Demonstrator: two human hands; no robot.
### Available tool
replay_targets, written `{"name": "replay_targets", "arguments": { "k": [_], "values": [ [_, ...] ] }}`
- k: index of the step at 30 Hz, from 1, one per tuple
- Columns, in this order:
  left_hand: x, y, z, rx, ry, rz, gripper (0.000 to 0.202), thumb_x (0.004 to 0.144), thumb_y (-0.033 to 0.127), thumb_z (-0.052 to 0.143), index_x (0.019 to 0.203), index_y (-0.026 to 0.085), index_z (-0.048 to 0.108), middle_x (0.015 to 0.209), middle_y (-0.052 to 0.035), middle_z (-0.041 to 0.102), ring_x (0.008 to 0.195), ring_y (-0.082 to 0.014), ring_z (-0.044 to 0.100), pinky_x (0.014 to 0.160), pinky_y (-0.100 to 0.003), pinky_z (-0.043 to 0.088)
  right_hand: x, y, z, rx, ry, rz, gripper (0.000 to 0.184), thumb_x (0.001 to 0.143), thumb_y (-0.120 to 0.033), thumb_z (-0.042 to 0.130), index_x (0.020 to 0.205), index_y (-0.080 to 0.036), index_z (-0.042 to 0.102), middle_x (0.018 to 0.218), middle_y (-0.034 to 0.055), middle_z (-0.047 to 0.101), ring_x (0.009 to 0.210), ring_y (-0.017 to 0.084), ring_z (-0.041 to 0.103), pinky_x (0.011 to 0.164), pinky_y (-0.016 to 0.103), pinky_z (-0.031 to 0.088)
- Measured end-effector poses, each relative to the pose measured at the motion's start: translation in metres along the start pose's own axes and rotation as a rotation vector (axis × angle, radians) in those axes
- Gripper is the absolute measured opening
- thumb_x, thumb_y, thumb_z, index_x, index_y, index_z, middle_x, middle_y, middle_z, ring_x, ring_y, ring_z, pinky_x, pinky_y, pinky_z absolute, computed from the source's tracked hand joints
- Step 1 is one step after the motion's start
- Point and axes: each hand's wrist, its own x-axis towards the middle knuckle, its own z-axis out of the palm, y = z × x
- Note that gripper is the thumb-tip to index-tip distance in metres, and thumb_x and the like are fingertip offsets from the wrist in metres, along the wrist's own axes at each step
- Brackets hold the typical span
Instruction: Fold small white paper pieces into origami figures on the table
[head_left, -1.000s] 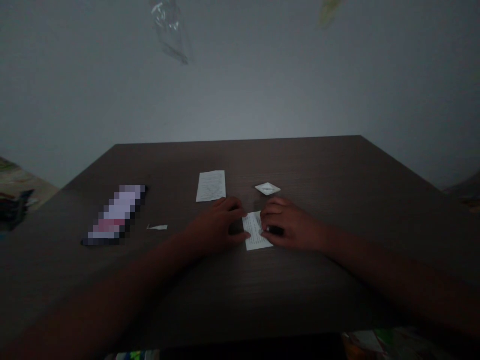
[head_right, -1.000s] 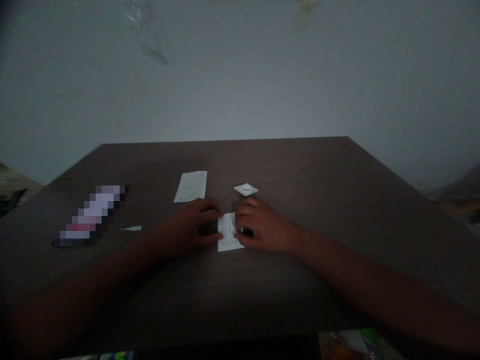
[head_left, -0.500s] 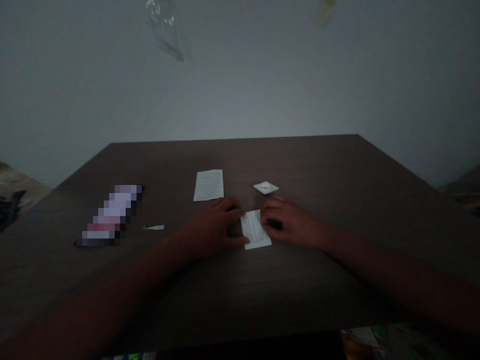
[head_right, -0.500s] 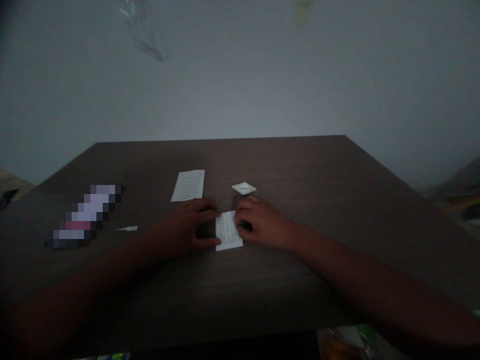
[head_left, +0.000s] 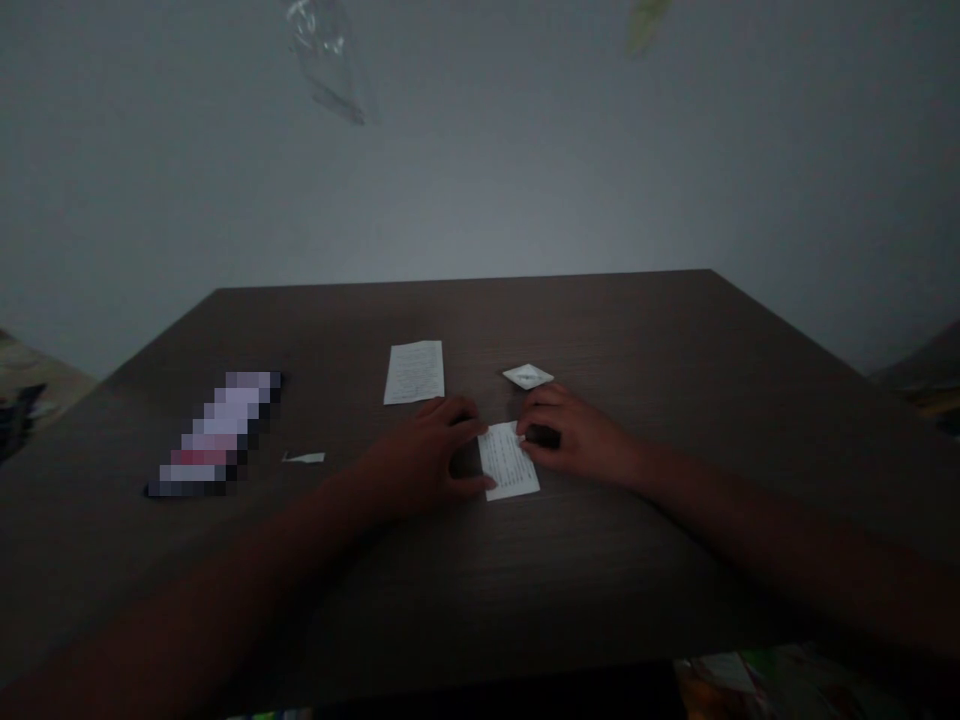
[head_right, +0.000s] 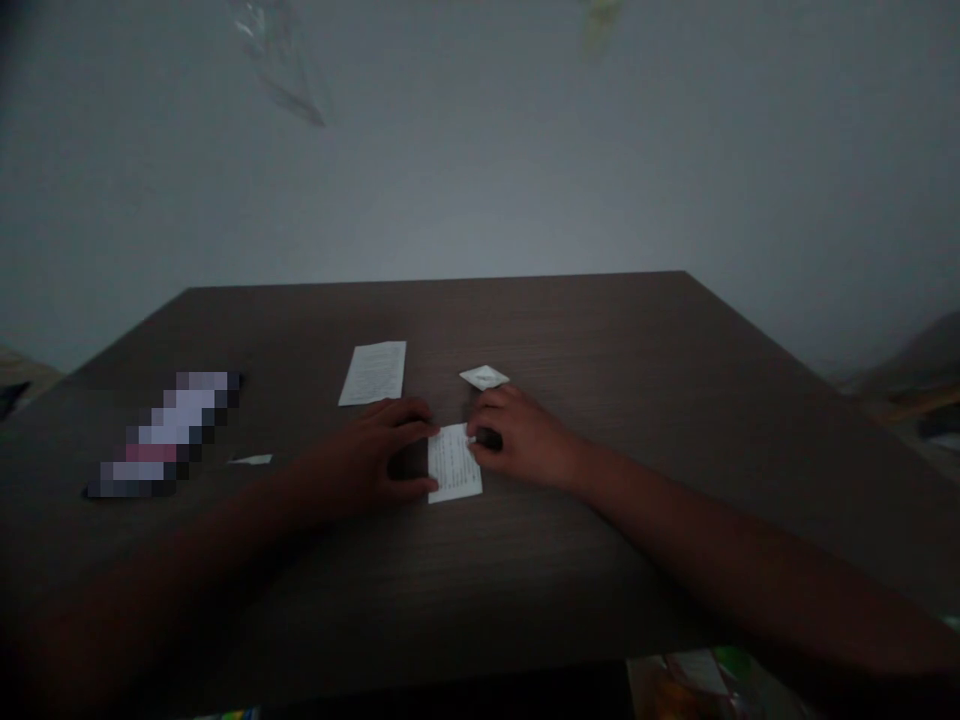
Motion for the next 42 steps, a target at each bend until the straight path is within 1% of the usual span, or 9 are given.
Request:
{"name": "replay_targets", "arguments": {
  "k": [6,11,15,20,27,33,36,39,42],
  "values": [
    [0.0,-0.006,-0.002,0.0,-0.01,0.022,0.051,0.098,0.044,0.089,0.144,0.024,0.078,0.153,-0.0142,0.07,0.142,-0.0376,0.067,0.124,-0.055,0.058,-0.004,-0.003,-0.005,-0.021,-0.053,-0.027,0.022,0.099,-0.025,0.087,0.119,-0.022,0.08,0.13,0.0134,0.076,0.13,0.034,0.068,0.115,0.056,0.057],
    [-0.001,-0.009,-0.004,-0.048,-0.015,0.024,0.054,0.098,0.044,0.087,0.147,0.023,0.077,0.155,-0.0144,0.068,0.144,-0.037,0.066,0.126,-0.055,0.056,-0.006,-0.003,-0.005,-0.01,-0.03,-0.182,0.016,0.106,-0.022,0.078,0.121,-0.024,0.082,0.14,0.0141,0.076,0.137,0.033,0.068,0.12,0.059,0.053],
    [-0.001,-0.01,-0.002,-0.05,-0.011,0.018,0.054,0.098,0.043,0.086,0.148,0.025,0.076,0.157,-0.0142,0.067,0.146,-0.0368,0.065,0.127,-0.056,0.056,-0.006,-0.004,-0.005,0.022,-0.071,-0.283,0.016,0.107,-0.02,0.075,0.12,-0.024,0.084,0.135,0.0122,0.081,0.132,0.03,0.072,0.121,0.057,0.053],
    [-0.001,-0.008,0.001,-0.039,0.015,0.049,0.053,0.098,0.041,0.087,0.147,0.022,0.076,0.151,-0.0148,0.069,0.141,-0.0375,0.068,0.124,-0.057,0.058,-0.007,-0.005,-0.007,0.023,-0.1,-0.266,0.017,0.105,-0.027,0.079,0.121,-0.025,0.082,0.137,0.0114,0.082,0.133,0.03,0.072,0.122,0.056,0.053],
    [0.001,-0.001,0.006,0.006,0.031,0.014,0.044,0.099,0.042,0.088,0.136,0.022,0.077,0.145,-0.0141,0.07,0.134,-0.0375,0.069,0.119,-0.057,0.059,-0.008,-0.003,-0.004,0.019,-0.095,-0.268,0.018,0.104,-0.025,0.079,0.121,-0.024,0.081,0.139,0.0125,0.081,0.134,0.03,0.072,0.123,0.058,0.051],
    [-0.001,0.001,0.009,0.004,0.042,0.011,0.048,0.099,0.044,0.09,0.138,0.022,0.075,0.146,-0.0144,0.069,0.139,-0.0388,0.066,0.121,-0.059,0.058,-0.007,-0.005,-0.006,0.026,-0.111,-0.242,0.02,0.103,-0.03,0.083,0.122,-0.024,0.081,0.139,0.0123,0.08,0.135,0.03,0.071,0.121,0.056,0.052],
    [-0.001,0.003,0.01,0.031,0.041,0.005,0.05,0.098,0.045,0.091,0.14,0.021,0.075,0.148,-0.0152,0.068,0.142,-0.0402,0.065,0.123,-0.059,0.058,-0.006,-0.003,-0.006,0.045,-0.102,-0.269,0.019,0.103,-0.029,0.083,0.121,-0.023,0.082,0.138,0.0138,0.081,0.133,0.031,0.073,0.12,0.057,0.054],
    [-0.001,0.005,0.01,0.043,0.022,-0.008,0.054,0.097,0.049,0.093,0.139,0.02,0.075,0.149,-0.0164,0.068,0.141,-0.0408,0.066,0.123,-0.059,0.058,-0.004,0.004,-0.004,0.092,-0.088,-0.283,0.012,0.105,-0.024,0.08,0.116,-0.025,0.084,0.132,0.0116,0.084,0.128,0.03,0.076,0.118,0.056,0.056],
    [0.0,0.006,0.01,0.041,0.027,-0.016,0.056,0.097,0.05,0.092,0.142,0.02,0.075,0.152,-0.016,0.067,0.144,-0.0405,0.065,0.125,-0.058,0.057,-0.001,0.012,-0.002,0.119,-0.032,-0.238,0.009,0.107,-0.022,0.079,0.112,-0.026,0.085,0.125,0.0102,0.086,0.121,0.029,0.079,0.116,0.056,0.058]
  ]
}}
